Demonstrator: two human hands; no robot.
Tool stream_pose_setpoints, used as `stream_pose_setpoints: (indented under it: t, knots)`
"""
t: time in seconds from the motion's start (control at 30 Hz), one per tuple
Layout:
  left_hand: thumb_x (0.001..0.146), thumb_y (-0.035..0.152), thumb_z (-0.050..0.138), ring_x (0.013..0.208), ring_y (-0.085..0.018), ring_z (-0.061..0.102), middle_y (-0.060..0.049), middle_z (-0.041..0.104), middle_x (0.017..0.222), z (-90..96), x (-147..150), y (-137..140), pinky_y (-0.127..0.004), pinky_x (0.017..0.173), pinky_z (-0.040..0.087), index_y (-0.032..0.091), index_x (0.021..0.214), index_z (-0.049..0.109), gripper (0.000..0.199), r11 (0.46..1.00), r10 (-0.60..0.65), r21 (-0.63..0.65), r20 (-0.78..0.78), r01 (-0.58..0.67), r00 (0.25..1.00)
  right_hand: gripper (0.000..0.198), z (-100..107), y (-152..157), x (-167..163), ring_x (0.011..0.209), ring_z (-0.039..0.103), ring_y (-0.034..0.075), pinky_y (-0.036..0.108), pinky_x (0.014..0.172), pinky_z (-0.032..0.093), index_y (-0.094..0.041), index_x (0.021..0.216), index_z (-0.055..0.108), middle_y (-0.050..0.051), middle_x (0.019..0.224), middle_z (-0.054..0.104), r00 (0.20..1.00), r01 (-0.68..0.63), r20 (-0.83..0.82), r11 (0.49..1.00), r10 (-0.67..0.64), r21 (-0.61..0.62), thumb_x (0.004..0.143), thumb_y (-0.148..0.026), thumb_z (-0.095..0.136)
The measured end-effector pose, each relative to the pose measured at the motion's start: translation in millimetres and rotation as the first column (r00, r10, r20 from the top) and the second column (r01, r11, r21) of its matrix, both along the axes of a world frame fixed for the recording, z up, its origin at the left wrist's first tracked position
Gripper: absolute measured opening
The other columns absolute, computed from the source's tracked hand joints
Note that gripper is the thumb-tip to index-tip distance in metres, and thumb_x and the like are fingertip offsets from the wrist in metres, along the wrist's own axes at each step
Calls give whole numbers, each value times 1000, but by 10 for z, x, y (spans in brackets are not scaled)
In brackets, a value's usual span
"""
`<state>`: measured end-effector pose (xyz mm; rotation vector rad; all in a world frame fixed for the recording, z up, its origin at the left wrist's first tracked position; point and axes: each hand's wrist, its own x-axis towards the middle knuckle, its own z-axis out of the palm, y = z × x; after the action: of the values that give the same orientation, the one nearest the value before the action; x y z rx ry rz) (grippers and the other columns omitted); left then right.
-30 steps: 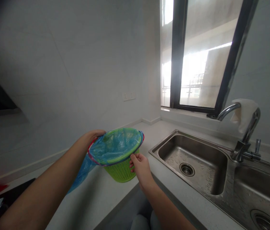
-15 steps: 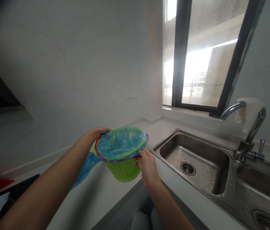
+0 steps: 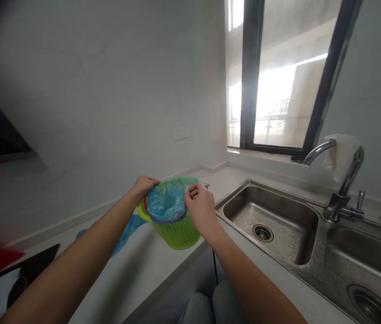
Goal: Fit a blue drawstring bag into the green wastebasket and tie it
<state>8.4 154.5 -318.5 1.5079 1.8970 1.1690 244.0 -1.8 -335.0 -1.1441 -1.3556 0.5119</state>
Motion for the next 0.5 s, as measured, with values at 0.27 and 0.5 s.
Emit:
stream_pose_setpoints:
  t: [0.27, 0.5]
  knots:
    - [72, 21, 64, 86, -17, 64, -6, 69, 92, 198, 76, -74, -24, 79, 49, 15, 87, 66, 16, 950, -17, 312, 61, -3, 998, 2, 42, 102, 14, 76, 66, 16, 27, 72, 48, -20, 83, 62, 0, 79, 70, 967, -213, 162, 971, 195, 105, 82, -19, 64]
    - [68, 18, 58, 67, -19, 60, -5, 63, 73, 217, 55, -102, -26, 64, 46, 14, 82, 64, 16, 979, 36, 201, 0, -35, 999, 7, 66, 132, 222, 70, 63, 17, 28, 70, 42, -20, 91, 62, -1, 71, 69, 954, -179, 249, 984, 170, 15, 88, -25, 59]
